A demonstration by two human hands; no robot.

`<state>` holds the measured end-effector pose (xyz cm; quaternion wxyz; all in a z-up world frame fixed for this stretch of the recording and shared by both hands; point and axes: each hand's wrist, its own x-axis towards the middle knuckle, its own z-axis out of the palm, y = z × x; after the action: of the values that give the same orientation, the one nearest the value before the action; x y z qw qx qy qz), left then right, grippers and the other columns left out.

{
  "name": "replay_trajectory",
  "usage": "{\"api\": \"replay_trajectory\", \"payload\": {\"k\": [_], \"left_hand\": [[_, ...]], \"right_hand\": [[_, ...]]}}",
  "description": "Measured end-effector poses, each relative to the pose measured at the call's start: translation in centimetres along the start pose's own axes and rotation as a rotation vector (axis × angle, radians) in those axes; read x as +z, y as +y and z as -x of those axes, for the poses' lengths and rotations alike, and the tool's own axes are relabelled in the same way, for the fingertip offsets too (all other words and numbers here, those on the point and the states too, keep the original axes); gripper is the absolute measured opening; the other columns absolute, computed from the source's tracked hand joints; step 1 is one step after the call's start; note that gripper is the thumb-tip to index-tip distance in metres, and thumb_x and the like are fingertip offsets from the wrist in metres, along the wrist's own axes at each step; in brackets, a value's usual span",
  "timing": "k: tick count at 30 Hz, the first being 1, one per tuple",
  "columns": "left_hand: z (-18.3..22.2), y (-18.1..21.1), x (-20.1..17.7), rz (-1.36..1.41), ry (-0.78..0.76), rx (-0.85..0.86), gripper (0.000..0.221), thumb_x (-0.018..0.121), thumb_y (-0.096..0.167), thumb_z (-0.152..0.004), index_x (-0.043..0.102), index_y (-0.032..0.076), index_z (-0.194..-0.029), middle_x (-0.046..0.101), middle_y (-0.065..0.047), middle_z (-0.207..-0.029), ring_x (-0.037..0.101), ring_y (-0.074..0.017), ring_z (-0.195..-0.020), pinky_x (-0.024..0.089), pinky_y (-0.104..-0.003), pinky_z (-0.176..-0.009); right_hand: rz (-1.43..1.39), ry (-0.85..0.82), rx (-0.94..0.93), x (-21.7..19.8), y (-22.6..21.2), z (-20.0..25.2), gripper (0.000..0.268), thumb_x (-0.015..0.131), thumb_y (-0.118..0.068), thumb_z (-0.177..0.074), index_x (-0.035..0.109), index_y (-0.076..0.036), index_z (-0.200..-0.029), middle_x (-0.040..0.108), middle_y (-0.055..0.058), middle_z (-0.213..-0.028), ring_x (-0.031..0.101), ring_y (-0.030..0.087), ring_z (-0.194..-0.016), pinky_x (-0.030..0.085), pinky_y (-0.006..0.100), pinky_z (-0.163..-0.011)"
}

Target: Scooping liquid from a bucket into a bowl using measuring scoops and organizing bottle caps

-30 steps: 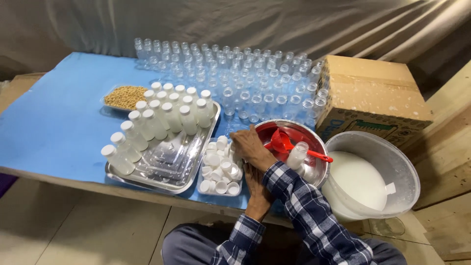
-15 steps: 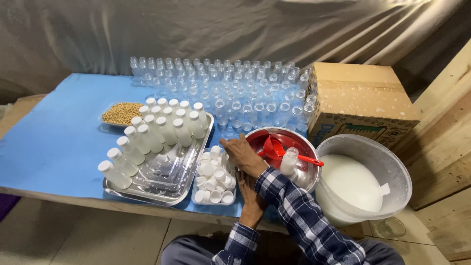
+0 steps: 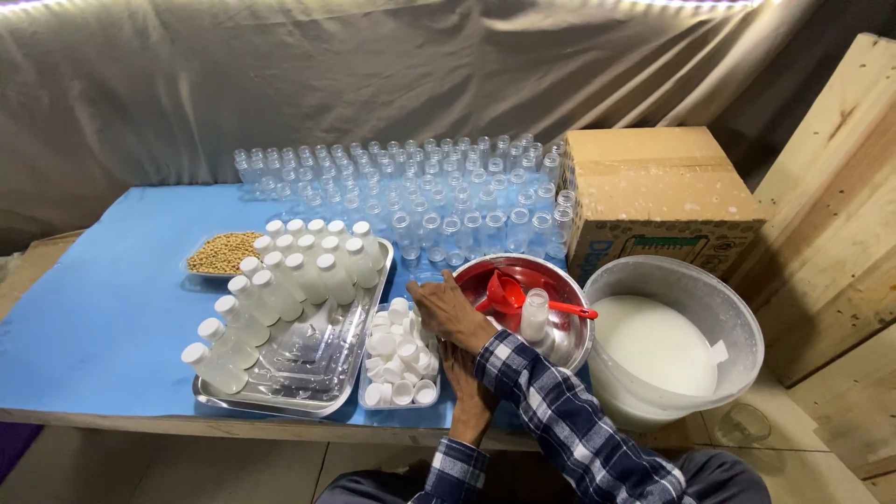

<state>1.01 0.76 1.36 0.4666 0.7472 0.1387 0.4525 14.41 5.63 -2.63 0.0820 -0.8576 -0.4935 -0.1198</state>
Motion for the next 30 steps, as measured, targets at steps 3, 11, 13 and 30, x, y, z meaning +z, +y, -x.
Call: {"api": "replay_trajectory", "payload": {"k": [3, 11, 13, 30], "left_hand": [[0.4, 0.4, -0.1, 0.033, 0.004, -0.038, 0.027, 0.064, 0.023, -0.096, 0.067, 0.009, -0.119, 0.071, -0.021, -0.107, 0.067, -0.0391, -0.108, 0.05, -0.046, -0.095], [1.2, 1.4, 0.3, 0.124, -0.002, -0.129, 0.025, 0.064, 0.023, -0.098, 0.066, 0.01, -0.12, 0.071, -0.022, -0.109, 0.068, -0.0389, -0.108, 0.053, -0.044, -0.093], [1.0, 1.8, -0.3, 0.136, -0.009, -0.143, 0.025, 0.064, 0.023, -0.098, 0.066, 0.01, -0.12, 0.071, -0.022, -0.109, 0.068, -0.0389, -0.109, 0.053, -0.044, -0.092], [4.1, 5.1, 1.6, 0.688, -0.308, -0.79, 0.043, 0.053, 0.031, -0.102, 0.073, -0.003, -0.119, 0.066, -0.005, -0.092, 0.051, -0.0092, -0.074, 0.038, -0.022, -0.063]], "right_hand": [[-0.076, 0.017, 0.037, -0.3, 0.0, -0.3, 0.042, 0.063, -0.009, -0.081, 0.051, -0.011, -0.121, 0.073, 0.011, -0.088, 0.077, 0.033, -0.079, 0.038, 0.058, -0.11], [-0.017, 0.6, 0.133, -7.1, -0.8, 3.3, 0.018, 0.068, -0.017, -0.085, 0.062, -0.019, -0.102, 0.064, 0.003, -0.085, 0.068, 0.025, -0.062, 0.055, 0.036, -0.06], [-0.032, 0.629, 0.146, -9.9, -1.1, 5.9, 0.014, 0.068, -0.016, -0.088, 0.061, -0.018, -0.1, 0.064, 0.003, -0.088, 0.069, 0.024, -0.063, 0.055, 0.032, -0.056], [-0.457, 0.568, 0.201, -15.8, -0.8, 20.4, 0.043, 0.071, -0.004, -0.084, 0.064, -0.002, -0.126, 0.071, 0.014, -0.124, 0.071, 0.028, -0.104, 0.058, 0.039, -0.093]]}}
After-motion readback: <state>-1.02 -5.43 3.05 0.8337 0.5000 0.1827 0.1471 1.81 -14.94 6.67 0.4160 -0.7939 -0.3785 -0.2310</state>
